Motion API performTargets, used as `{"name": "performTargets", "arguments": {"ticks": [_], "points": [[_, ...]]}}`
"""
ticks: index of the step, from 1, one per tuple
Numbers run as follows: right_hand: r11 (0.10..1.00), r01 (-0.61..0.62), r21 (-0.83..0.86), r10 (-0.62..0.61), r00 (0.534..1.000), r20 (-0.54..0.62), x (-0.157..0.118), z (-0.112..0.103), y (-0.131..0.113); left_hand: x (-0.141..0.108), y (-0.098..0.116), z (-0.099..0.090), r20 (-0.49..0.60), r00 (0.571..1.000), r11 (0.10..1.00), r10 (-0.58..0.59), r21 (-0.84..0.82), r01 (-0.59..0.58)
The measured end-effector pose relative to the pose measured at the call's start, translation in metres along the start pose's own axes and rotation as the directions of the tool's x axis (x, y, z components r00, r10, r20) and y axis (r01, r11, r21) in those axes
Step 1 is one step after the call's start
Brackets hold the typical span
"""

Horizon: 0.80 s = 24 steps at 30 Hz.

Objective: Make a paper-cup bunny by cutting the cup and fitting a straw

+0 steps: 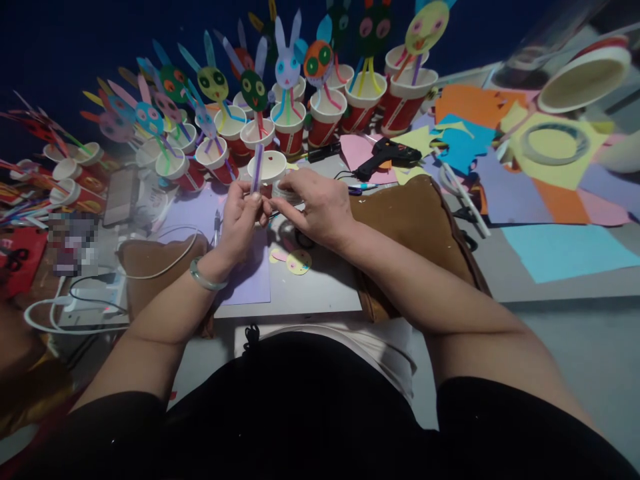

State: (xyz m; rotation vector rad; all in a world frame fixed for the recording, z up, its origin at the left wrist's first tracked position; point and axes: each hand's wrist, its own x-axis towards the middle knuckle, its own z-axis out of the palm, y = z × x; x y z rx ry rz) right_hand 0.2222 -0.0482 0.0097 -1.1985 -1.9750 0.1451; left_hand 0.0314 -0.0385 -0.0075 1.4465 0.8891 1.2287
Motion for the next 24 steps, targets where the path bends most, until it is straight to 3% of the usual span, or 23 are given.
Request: {"name": "performTargets", "arguments": {"ticks": [12, 21, 24], "points": [[0.995, 0.040, -0.086, -0.041, 0.999, -0.015, -0.0024, 0.0022, -0.0012, 0.0054, 0.0088, 0.0024, -0.015, 0.981, 0.973, -0.194, -0.129, 0.191], [0.993, 0.043, -0.106, -0.041, 0.999, 0.020, -0.0042, 0.0045, 0.0049, 0.0036, 0.0081, 0.0062, -0.002, 0.964, 0.942, -0.268, -0.210, 0.261], [0.994, 0.048, -0.094, -0.046, 0.998, 0.032, -0.0045, 0.0062, 0.0051, 0.0033, 0.0066, 0.0059, 0.003, 0.971, 0.950, -0.240, -0.207, 0.235]]}}
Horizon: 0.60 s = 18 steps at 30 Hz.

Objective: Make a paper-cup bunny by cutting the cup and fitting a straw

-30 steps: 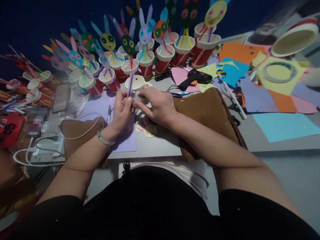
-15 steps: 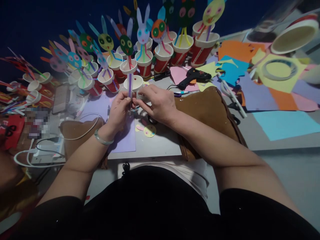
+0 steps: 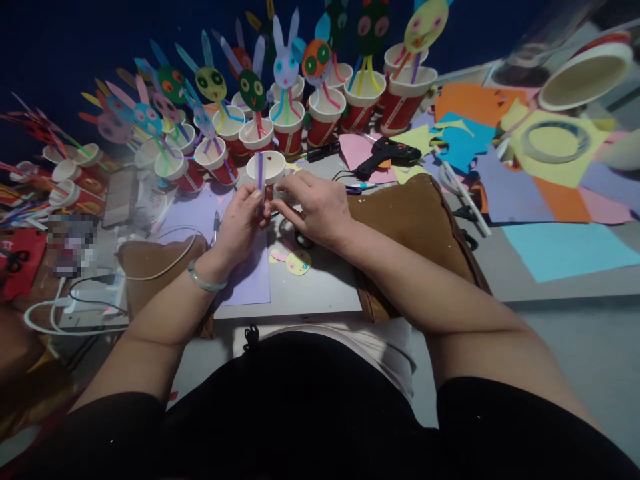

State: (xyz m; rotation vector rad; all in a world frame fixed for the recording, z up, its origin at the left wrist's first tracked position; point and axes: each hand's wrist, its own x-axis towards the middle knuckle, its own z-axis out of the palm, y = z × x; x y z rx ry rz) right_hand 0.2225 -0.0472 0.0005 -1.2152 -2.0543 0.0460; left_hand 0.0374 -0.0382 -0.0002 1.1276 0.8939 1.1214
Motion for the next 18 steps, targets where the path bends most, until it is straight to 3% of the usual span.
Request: {"name": "performTargets", "arguments": {"ticks": [6, 12, 18], "points": [[1.000, 0.009, 0.011, -0.009, 1.000, 0.004, 0.001, 0.003, 0.000, 0.000, -0.002, -0.003, 0.007, 0.999, 0.999, 0.047, 0.004, -0.047], [0.998, 0.016, 0.062, -0.016, 1.000, 0.003, 0.002, 0.003, 0.002, 0.005, -0.002, -0.009, -0.061, 0.992, 0.993, 0.111, -0.034, -0.113], [0.996, 0.023, 0.092, -0.025, 0.999, 0.022, 0.003, 0.002, 0.003, 0.008, 0.003, -0.015, 0.013, 1.000, 0.996, 0.007, -0.092, -0.006]]}}
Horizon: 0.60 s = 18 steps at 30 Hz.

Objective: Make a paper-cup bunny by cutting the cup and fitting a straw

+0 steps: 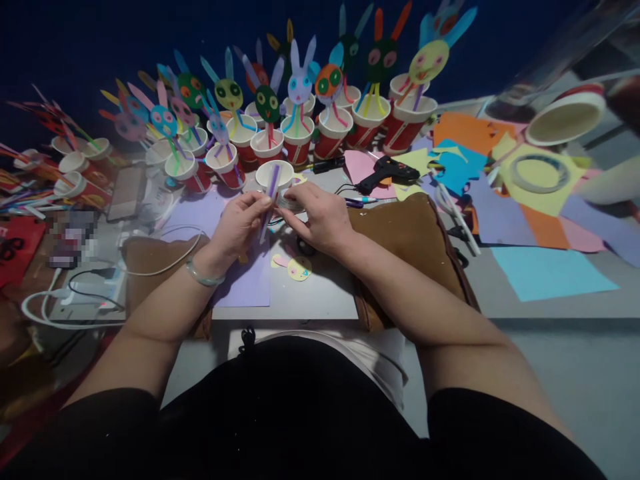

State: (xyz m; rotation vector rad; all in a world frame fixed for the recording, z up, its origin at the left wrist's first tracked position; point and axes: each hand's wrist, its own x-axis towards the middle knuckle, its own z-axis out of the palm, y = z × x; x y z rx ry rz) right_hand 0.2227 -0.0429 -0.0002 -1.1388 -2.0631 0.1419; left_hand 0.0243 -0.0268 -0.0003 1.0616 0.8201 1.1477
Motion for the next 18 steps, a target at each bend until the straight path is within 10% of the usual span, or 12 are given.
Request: {"name": "performTargets", "arguments": {"ticks": [14, 18], "points": [[0.987, -0.001, 0.158, 0.019, 0.994, -0.111, 0.009, 0.000, 0.010, 0.007, 0.017, -0.010, -0.004, 0.998, 0.996, -0.062, 0.066, 0.062], [0.991, -0.135, -0.020, 0.136, 0.989, 0.059, 0.011, -0.021, 0.015, 0.011, 0.021, -0.009, -0.086, 0.992, 0.995, -0.094, 0.023, 0.096]]}}
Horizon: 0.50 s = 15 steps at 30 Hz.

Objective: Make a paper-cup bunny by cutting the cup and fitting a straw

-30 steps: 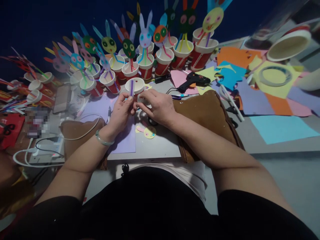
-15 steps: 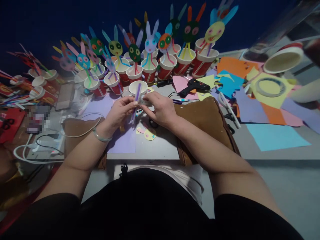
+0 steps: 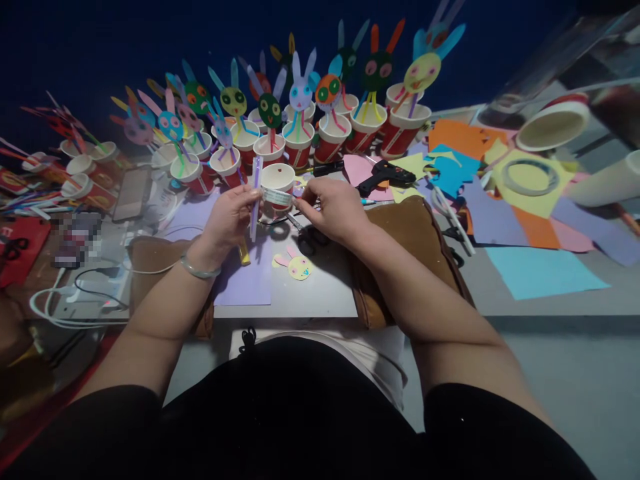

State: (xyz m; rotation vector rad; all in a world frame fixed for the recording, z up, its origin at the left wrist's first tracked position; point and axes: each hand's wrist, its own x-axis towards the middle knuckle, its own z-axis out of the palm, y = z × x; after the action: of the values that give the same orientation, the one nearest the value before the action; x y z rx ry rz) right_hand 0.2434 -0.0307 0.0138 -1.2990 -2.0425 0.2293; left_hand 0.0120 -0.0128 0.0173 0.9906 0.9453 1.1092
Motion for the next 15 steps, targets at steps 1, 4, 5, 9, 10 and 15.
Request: {"name": "performTargets", "arguments": {"ticks": [1, 4, 5, 9, 10, 15], "points": [[0.997, -0.020, -0.072, 0.026, 0.996, 0.086, -0.001, -0.004, 0.002, 0.000, 0.001, 0.001, -0.024, 1.000, 1.000, -0.013, -0.012, 0.012], [0.955, 0.003, -0.296, 0.097, 0.941, 0.325, -0.003, -0.008, 0.007, -0.001, 0.005, 0.005, -0.084, 0.994, 0.998, -0.064, -0.035, 0.061], [0.935, 0.037, -0.353, 0.108, 0.918, 0.382, -0.004, -0.006, 0.006, -0.002, 0.007, 0.007, -0.098, 0.992, 0.997, -0.079, -0.033, 0.076], [0.861, 0.138, -0.490, 0.176, 0.823, 0.540, -0.002, 0.000, -0.009, -0.008, 0.011, 0.010, -0.091, 0.993, 0.997, -0.081, 0.009, 0.082], [0.853, 0.127, -0.507, 0.229, 0.781, 0.581, -0.001, 0.001, -0.015, -0.009, 0.012, 0.010, -0.072, 0.995, 0.997, -0.075, 0.022, 0.077], [0.839, 0.073, -0.539, 0.359, 0.669, 0.650, 0.006, -0.006, -0.033, -0.013, 0.014, 0.008, 0.034, 0.996, 0.993, -0.086, 0.085, 0.083]]}}
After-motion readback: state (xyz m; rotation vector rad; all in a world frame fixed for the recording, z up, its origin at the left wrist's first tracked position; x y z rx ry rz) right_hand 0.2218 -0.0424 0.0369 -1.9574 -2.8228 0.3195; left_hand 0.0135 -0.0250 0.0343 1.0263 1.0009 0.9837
